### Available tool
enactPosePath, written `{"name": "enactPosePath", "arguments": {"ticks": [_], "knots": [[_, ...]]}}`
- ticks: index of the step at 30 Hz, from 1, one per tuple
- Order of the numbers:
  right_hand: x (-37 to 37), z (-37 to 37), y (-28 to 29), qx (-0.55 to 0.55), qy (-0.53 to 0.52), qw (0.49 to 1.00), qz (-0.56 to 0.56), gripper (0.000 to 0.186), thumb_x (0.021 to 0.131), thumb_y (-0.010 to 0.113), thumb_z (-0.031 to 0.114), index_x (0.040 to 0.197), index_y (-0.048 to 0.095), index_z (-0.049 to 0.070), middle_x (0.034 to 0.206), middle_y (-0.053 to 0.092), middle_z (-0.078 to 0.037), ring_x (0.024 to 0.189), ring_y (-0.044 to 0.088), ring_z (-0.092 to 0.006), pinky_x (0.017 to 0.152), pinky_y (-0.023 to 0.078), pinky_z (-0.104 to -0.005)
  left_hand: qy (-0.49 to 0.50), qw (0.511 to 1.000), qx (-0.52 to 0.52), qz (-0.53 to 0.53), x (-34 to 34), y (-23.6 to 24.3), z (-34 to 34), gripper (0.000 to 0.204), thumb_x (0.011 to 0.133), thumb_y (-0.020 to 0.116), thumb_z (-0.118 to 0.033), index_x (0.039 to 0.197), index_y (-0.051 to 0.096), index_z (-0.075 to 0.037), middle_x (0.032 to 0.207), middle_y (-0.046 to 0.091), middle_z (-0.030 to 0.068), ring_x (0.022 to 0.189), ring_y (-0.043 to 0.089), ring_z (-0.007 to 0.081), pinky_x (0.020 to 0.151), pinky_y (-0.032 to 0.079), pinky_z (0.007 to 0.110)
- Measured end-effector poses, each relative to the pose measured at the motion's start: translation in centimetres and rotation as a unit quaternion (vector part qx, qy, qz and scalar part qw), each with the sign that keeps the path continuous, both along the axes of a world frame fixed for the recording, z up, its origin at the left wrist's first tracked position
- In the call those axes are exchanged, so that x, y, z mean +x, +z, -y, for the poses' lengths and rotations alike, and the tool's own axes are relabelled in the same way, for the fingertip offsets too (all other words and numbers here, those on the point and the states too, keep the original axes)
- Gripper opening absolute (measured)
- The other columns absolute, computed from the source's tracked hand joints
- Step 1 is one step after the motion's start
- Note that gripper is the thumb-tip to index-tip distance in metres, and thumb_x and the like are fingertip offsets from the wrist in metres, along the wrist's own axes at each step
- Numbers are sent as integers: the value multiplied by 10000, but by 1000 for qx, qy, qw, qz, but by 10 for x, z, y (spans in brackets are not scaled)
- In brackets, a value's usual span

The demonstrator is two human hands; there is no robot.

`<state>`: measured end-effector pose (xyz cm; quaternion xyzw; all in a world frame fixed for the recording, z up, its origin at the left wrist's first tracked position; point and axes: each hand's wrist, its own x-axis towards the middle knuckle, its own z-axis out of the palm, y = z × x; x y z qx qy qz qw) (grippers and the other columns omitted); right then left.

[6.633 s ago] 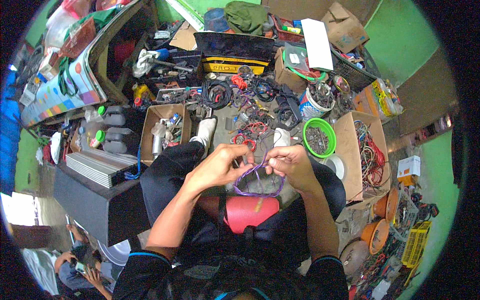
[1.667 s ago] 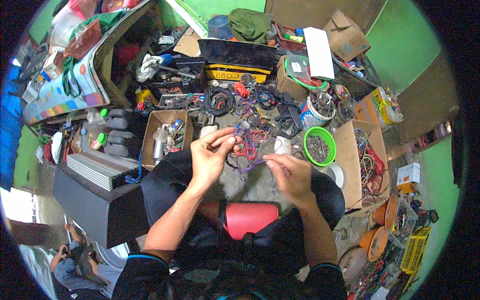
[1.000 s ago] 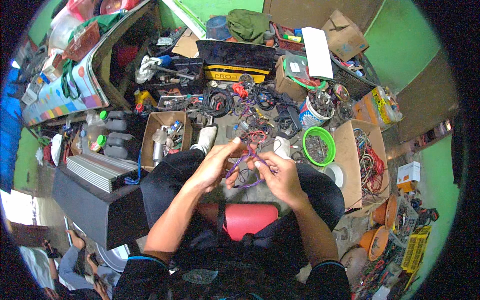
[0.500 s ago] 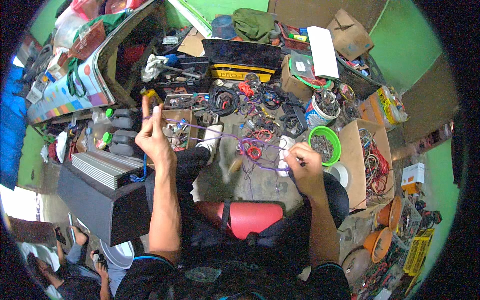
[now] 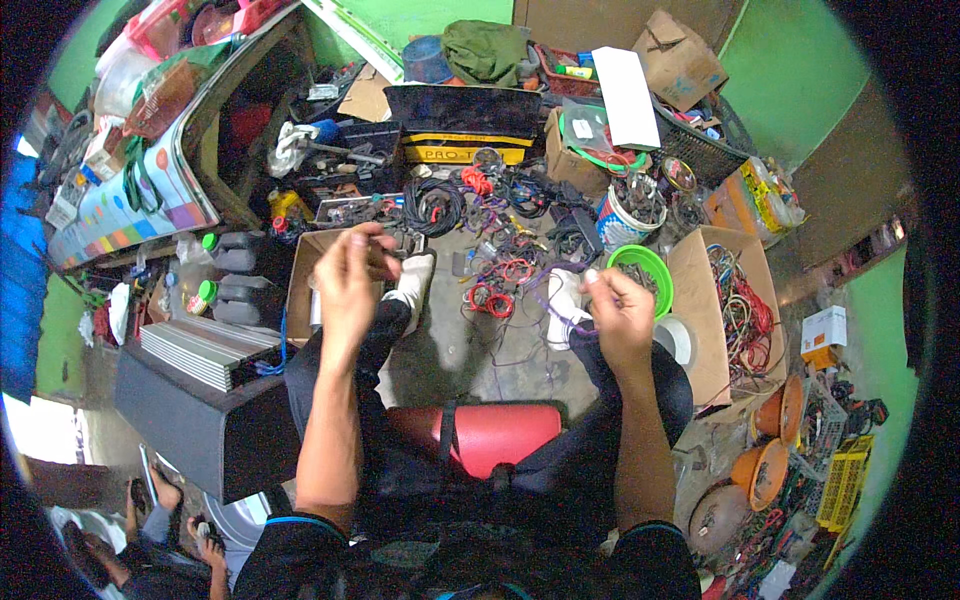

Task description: The person sits cross-legged and untangles a bundle of purple and red wires. They strip the insulation from the wire ends using a small tool and then twist the exposed strands together to join them.

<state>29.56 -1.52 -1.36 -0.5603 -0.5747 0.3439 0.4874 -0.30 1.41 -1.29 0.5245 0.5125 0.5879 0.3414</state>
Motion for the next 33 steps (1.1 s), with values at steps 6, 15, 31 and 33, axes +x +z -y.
{"name": "enactPosePath", "arguments": {"ticks": [6,15,31,33], "knots": [[-8,-1,-8,-39,49,996,60,288,937,519,201,795,664,-2,601,526,-16,573,474,-92,556,388,-265,-129,963,30,-236,32,0,16,216,906,559,-112,1106,587,-34,747,611,81,665,562,134,621,453,298],[-8,-4,-4,-166,167,939,-250,360,924,429,240,983,642,-44,629,504,5,528,444,-79,516,362,-221,-53,944,-12,-326,47,-27,17,294,849,644,-159,1106,622,-19,1110,595,230,921,616,306,805,483,376],[-19,3,-5,-227,220,921,-229,339,951,490,235,1091,616,-47,848,620,-39,672,538,-79,584,425,-213,-202,968,-134,-58,58,-9,21,253,930,591,-208,842,680,12,612,558,-27,613,477,47,549,375,238],[-27,5,1,-151,197,955,-164,308,941,504,181,1103,603,-62,913,640,-77,737,571,-89,642,449,-215,-179,962,-205,11,57,-6,25,272,936,584,-224,805,668,-1,576,494,-50,551,419,29,482,313,232]]}}
